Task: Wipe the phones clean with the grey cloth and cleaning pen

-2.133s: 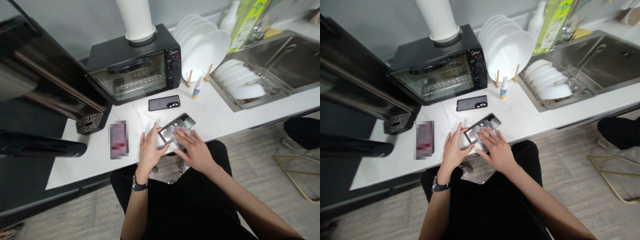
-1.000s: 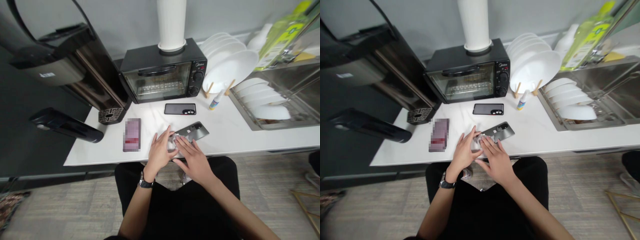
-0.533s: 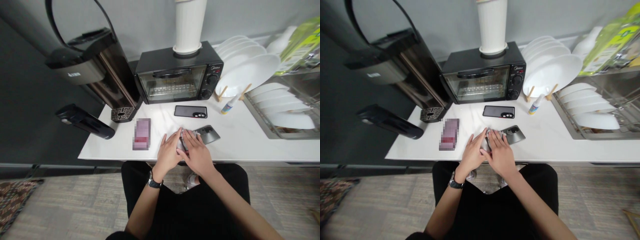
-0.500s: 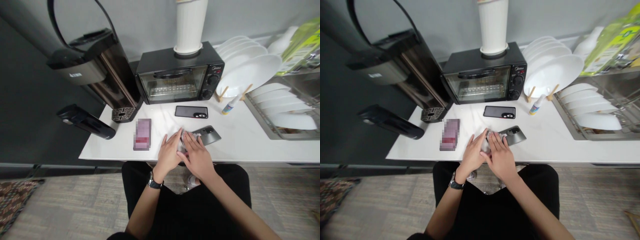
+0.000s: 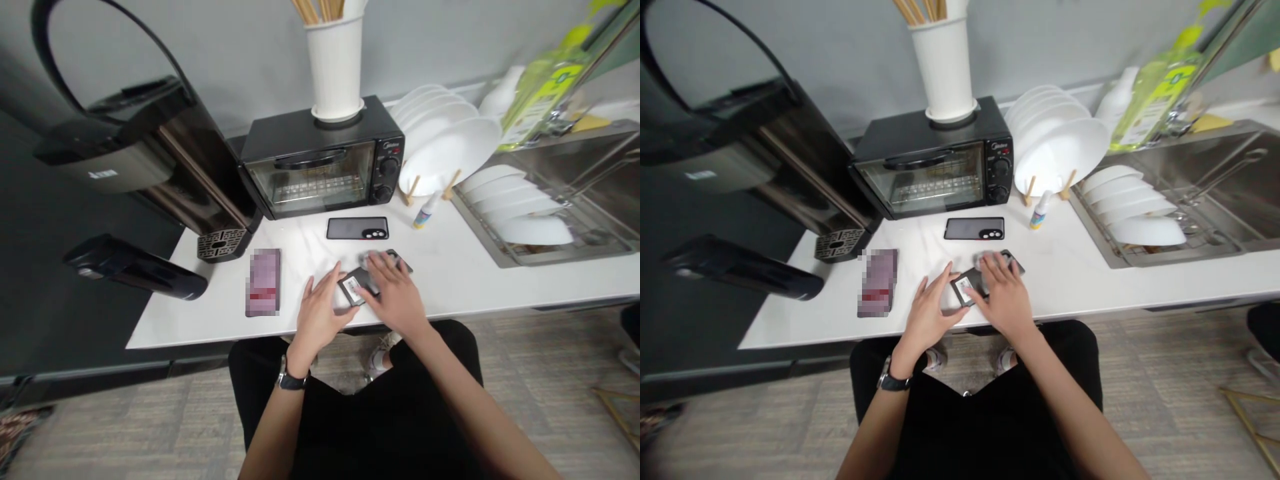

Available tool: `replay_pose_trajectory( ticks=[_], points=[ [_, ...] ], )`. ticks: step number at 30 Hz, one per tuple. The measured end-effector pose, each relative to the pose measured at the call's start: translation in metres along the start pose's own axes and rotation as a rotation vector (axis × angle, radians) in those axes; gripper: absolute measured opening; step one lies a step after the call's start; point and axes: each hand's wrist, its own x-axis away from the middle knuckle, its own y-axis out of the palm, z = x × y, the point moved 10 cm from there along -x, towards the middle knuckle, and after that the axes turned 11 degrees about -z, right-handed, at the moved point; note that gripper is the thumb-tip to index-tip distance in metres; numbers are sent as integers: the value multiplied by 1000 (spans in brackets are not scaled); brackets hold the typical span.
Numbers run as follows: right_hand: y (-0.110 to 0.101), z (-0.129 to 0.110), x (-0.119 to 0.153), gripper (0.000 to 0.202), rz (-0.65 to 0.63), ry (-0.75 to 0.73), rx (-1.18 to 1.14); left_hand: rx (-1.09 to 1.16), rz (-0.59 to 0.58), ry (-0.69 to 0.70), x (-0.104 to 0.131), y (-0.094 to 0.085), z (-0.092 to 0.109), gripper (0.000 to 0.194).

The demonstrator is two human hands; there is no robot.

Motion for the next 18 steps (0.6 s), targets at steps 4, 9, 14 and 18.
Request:
replay_pose_trajectory(
  ticks=[4,9,14,18],
  points=[
    [14,-57,18,71,-110,-174,-102,-34,-14,3,0,1,-2,99],
    [0,-24,54,62,-124,-78,-108,-62,1,10,-3,0,-1,98],
    [-15,33,28,70,-33,127,-14,-92,14,32,-4,1,2,94],
    [2,-14,2,73,-63,-22,-51,-76,15,21,-2,2,0,97]
  ],
)
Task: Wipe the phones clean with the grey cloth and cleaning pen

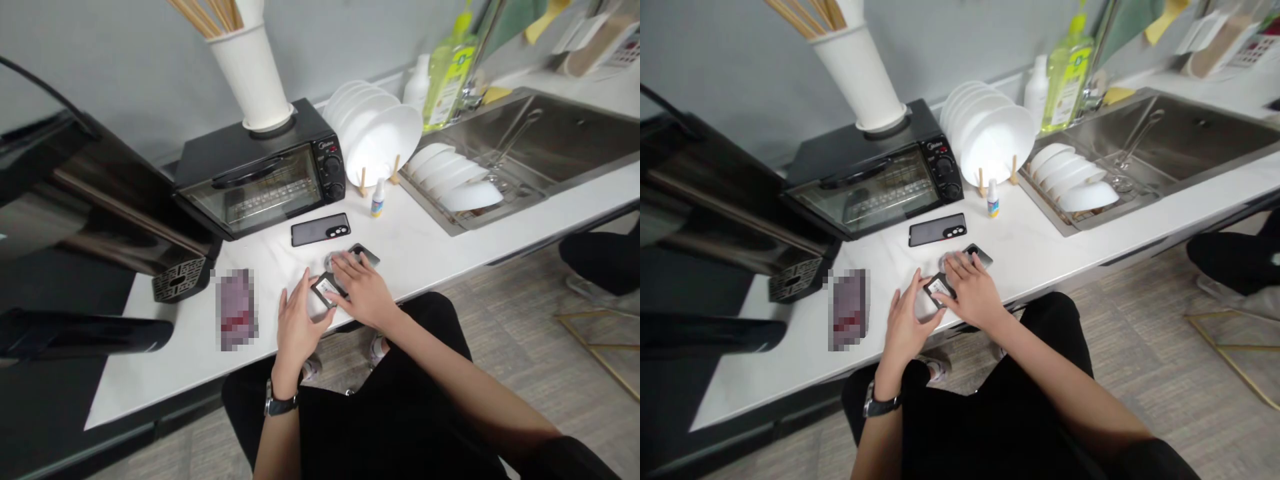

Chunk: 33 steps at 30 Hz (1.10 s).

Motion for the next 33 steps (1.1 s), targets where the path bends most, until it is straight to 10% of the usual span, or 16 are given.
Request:
replay_pose_trajectory(
  ticks=[4,8,13,17,21,26,30,33],
  points=[
    [15,-45,29,71,-66,-164,-65,4,-30,-14,1,2,-1,101],
    [1,-4,56,61,-33,-13,-50,-7,-16,-4,0,-1,1,98],
    [-19,45,25,70,58,211,6,-25,9,15,-3,-3,2,94],
    [3,-10,-6,72,14,39,-27,-19,-11,7,0,3,1,96],
    [15,-46,25,69,-61,-111,-69,-6,-20,-11,1,3,-1,99],
    [-7,11,55,59,-25,40,-33,7,-17,-3,0,-2,3,95],
    [-19,40,25,64,78,214,-2,-36,-1,-3,-2,-3,1,94],
    [-5,10,-7,67,59,144,-17,-35,-5,-15,0,0,0,97]
  ],
)
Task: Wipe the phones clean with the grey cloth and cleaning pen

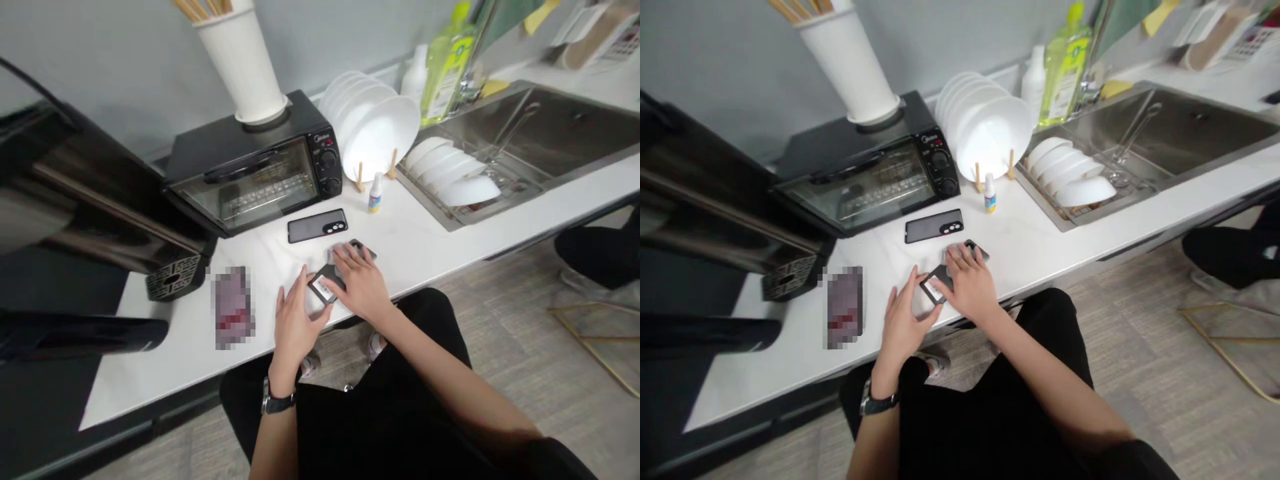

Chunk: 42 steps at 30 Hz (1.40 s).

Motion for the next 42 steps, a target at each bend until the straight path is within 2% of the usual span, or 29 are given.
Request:
replay_pose_trajectory(
  ticks=[3,5,7,9,11,13,15,17,19,21,23,25,27,29,31,33,35,37,39,42],
  points=[
    [18,-43,11,66,-64,-162,-19,18,-14,-1,3,3,1,100],
    [21,-48,33,64,-101,-234,-12,28,-11,1,4,3,1,101],
    [15,-29,50,60,-118,-256,13,45,-3,-4,4,1,1,101],
    [2,4,53,56,-76,-192,52,64,2,-10,3,0,0,100],
    [-13,37,43,56,6,-73,87,71,5,-11,3,-1,1,99],
    [-19,50,25,60,67,14,101,76,0,-10,2,-1,1,97],
    [-13,35,7,64,62,-8,87,85,-6,-11,2,0,1,96],
    [3,-2,3,64,0,-126,58,93,-10,-9,2,1,0,96],
    [17,-37,16,62,-67,-251,31,98,-14,-1,4,2,1,97],
    [21,-49,39,61,-112,-320,16,103,-14,4,5,3,0,98],
    [17,-33,57,57,-125,-319,16,115,-3,5,5,2,-1,98],
    [6,3,61,54,-86,-242,35,124,14,7,5,1,-1,98],
    [-8,40,50,55,-7,-122,67,123,17,16,4,-1,0,98],
    [-15,57,31,60,50,-47,94,118,8,24,3,-1,2,96],
    [-11,42,14,65,47,-77,105,119,-2,21,4,-2,2,95],
    [3,5,10,66,-12,-191,97,119,-11,12,5,-1,2,96],
    [18,-32,22,66,-84,-306,75,112,-15,15,6,0,1,98],
    [25,-49,42,67,-129,-360,52,111,-8,23,6,0,0,100],
    [22,-40,57,66,-137,-343,44,118,5,27,6,-1,0,99],
    [6,2,59,62,-66,-199,69,112,5,20,5,-2,0,96]
  ],
)
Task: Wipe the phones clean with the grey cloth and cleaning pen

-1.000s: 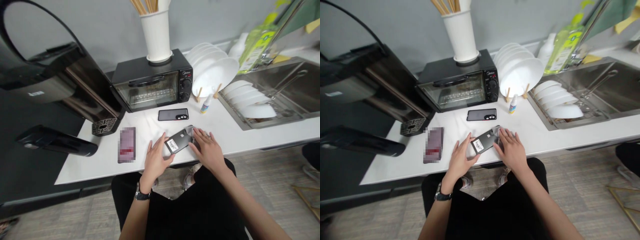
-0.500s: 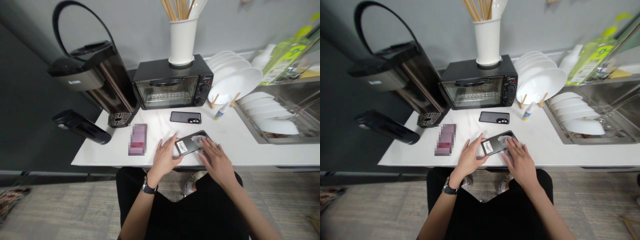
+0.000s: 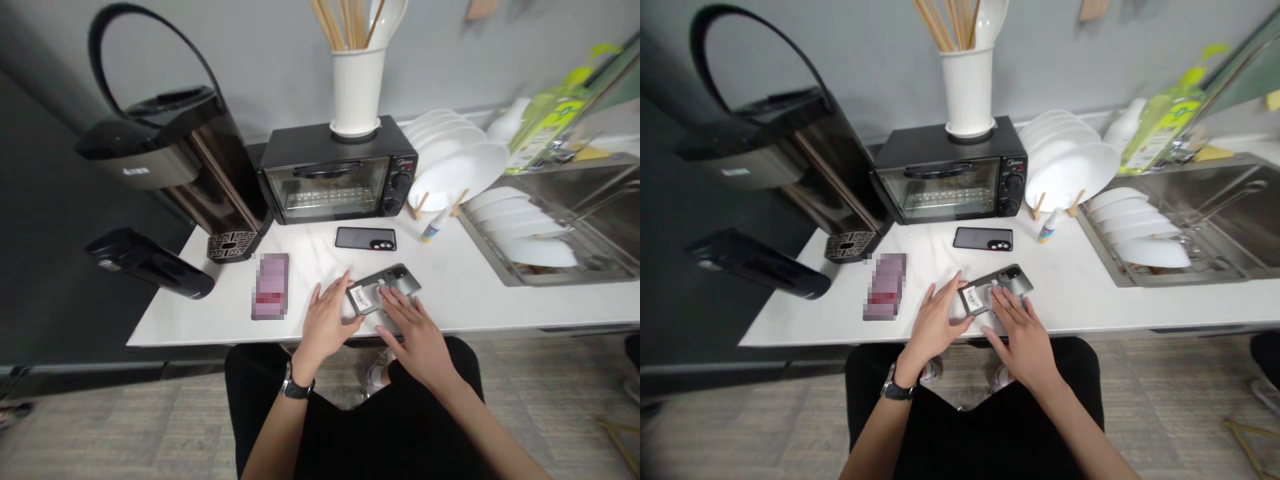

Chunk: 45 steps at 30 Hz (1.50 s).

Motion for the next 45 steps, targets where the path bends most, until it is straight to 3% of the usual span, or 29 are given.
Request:
replay_pose_trajectory(
  ticks=[3,5,7,9,11,13,15,18,20,22,24,26,28,30,32,35,38,40,43,45],
  points=[
    [-15,39,-8,67,77,179,25,-39,-13,-17,-3,0,0,94],
    [-17,44,-22,72,86,224,16,-66,-19,-13,-4,0,1,93],
    [-12,27,-38,74,63,182,-13,-85,-32,2,-5,2,2,95],
    [-3,-4,-45,74,7,70,-60,-96,-34,7,-4,4,2,95],
    [5,-33,-38,75,-63,-47,-107,-96,-28,2,-3,4,1,96],
    [8,-43,-21,73,-110,-101,-124,-88,-15,-10,-3,3,-1,97],
    [4,-27,-5,67,-106,-60,-101,-80,-9,-15,-4,2,0,96],
    [-11,20,4,64,-27,102,-34,-77,-9,-15,-5,0,1,95],
    [-16,43,-6,66,14,181,-8,-77,-12,-17,-6,0,2,94],
    [-16,48,-26,67,30,202,-8,-75,-17,-22,-7,1,2,94],
    [-10,29,-49,68,18,148,-25,-68,-30,-29,-6,3,0,94],
    [-2,-5,-60,69,-16,40,-48,-67,-38,-34,-5,4,-1,95],
    [6,-36,-53,71,-56,-60,-66,-76,-38,-32,-4,4,-2,97],
    [9,-47,-33,70,-78,-100,-73,-74,-30,-29,-3,2,-1,98],
    [6,-35,-10,68,-72,-71,-70,-62,-24,-26,-3,1,0,96],
    [-7,11,8,66,-11,68,-46,-71,-20,-15,-4,-2,3,93],
    [-17,50,-8,66,30,188,-7,-87,-22,-13,-7,-2,4,91],
    [-17,55,-32,70,38,225,12,-81,-20,-18,-7,-1,3,91],
    [-3,17,-60,73,8,123,1,-61,-21,-14,-5,1,3,95],
    [9,-22,-58,72,-29,-3,-31,-54,-24,-12,-3,3,2,98]
  ],
)
